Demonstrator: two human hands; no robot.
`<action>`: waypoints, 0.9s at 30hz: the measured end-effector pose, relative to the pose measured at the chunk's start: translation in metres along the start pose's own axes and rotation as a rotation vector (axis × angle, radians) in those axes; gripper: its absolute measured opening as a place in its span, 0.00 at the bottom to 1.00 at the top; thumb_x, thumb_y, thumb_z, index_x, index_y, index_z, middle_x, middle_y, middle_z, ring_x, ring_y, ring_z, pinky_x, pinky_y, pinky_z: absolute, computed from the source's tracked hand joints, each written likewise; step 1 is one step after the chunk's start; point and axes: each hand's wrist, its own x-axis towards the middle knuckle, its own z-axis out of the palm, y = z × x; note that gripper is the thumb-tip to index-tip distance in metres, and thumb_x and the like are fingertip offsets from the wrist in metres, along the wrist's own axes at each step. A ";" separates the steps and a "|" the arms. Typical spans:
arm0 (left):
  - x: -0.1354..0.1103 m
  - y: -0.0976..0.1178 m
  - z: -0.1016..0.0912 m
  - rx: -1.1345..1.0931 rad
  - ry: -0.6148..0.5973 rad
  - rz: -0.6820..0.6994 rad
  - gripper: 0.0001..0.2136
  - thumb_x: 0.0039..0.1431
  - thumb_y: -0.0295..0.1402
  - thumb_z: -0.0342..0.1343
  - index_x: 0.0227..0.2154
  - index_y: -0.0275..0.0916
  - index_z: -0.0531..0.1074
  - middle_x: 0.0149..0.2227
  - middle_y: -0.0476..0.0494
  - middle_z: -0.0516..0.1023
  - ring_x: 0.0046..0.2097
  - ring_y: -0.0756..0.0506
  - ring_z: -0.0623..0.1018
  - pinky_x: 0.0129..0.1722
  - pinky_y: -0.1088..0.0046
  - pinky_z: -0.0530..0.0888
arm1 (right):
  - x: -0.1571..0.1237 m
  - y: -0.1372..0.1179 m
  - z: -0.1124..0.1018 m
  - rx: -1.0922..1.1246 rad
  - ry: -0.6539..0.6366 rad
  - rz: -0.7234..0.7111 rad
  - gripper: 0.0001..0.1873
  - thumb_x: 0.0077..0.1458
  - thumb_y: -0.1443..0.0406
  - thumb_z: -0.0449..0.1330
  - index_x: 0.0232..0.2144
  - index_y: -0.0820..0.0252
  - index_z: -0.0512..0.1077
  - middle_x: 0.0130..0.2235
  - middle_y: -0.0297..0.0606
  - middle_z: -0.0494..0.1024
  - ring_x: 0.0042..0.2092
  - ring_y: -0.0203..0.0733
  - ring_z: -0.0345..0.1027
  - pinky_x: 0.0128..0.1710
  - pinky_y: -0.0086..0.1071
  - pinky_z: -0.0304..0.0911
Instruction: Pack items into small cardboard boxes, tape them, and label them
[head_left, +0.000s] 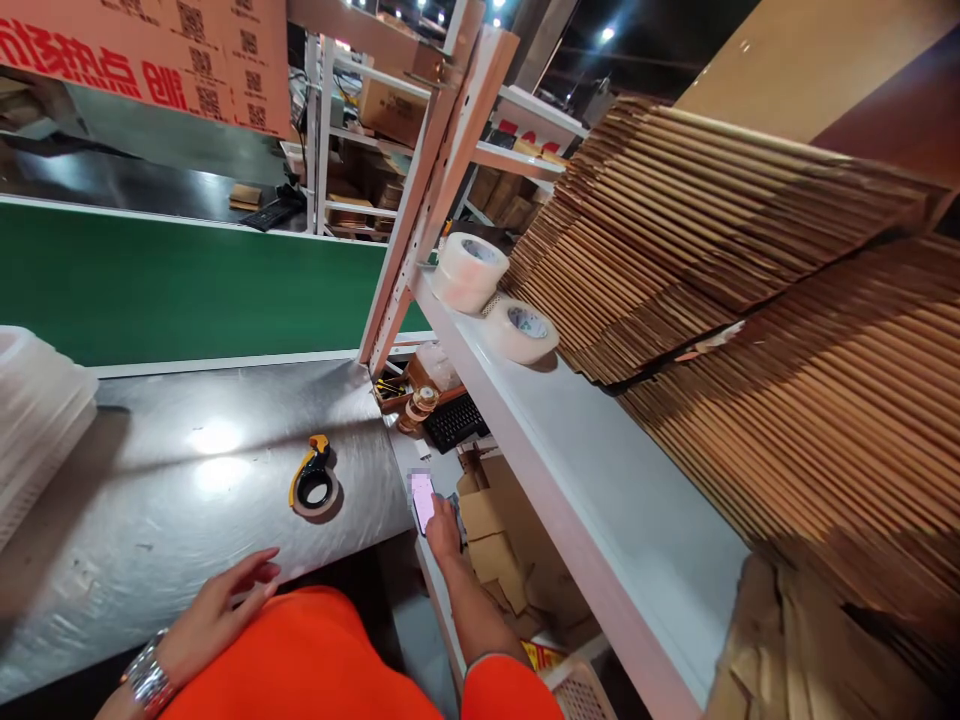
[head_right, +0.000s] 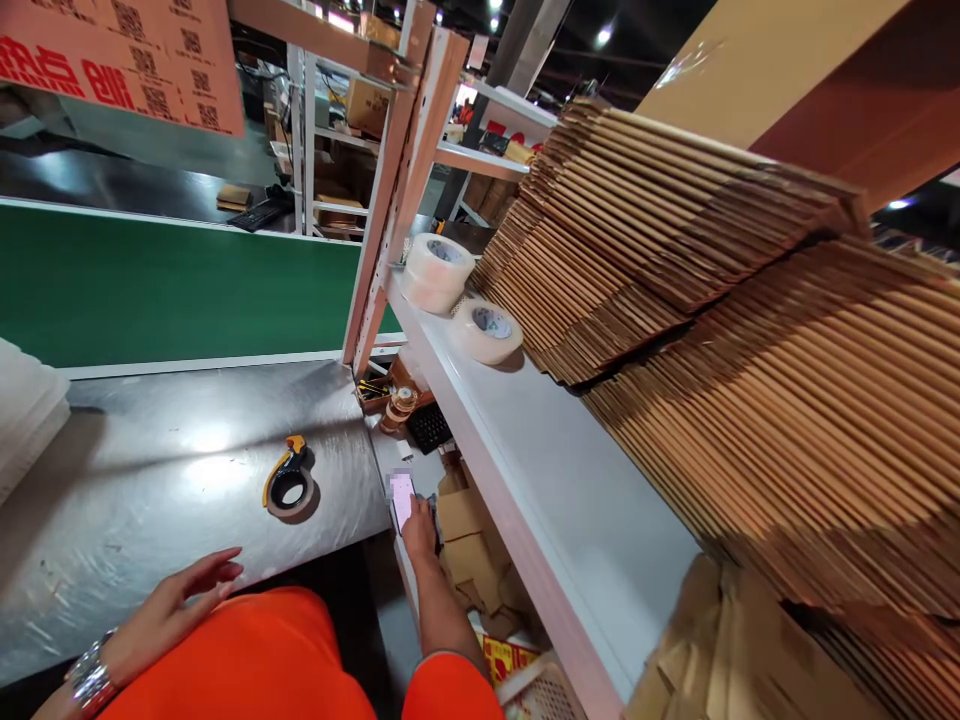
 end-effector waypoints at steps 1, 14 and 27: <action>-0.001 -0.001 -0.001 -0.004 0.004 -0.001 0.35 0.55 0.65 0.69 0.57 0.46 0.87 0.52 0.36 0.94 0.57 0.28 0.92 0.62 0.48 0.89 | 0.008 -0.003 -0.001 0.001 -0.003 0.000 0.42 0.59 0.78 0.57 0.74 0.61 0.75 0.61 0.49 0.83 0.65 0.52 0.76 0.70 0.33 0.66; -0.008 -0.010 -0.012 -0.027 0.072 -0.064 0.38 0.51 0.68 0.71 0.56 0.46 0.88 0.53 0.35 0.94 0.58 0.25 0.92 0.63 0.45 0.88 | 0.046 -0.011 -0.008 0.007 -0.066 0.046 0.40 0.61 0.78 0.57 0.73 0.67 0.76 0.65 0.58 0.82 0.64 0.54 0.79 0.66 0.36 0.69; 0.003 -0.006 -0.013 0.012 0.061 -0.036 0.37 0.57 0.66 0.67 0.60 0.45 0.87 0.55 0.36 0.94 0.58 0.28 0.91 0.65 0.47 0.87 | -0.051 0.020 0.001 -0.002 -0.042 0.106 0.35 0.52 0.73 0.58 0.62 0.64 0.82 0.61 0.54 0.85 0.67 0.65 0.81 0.73 0.46 0.70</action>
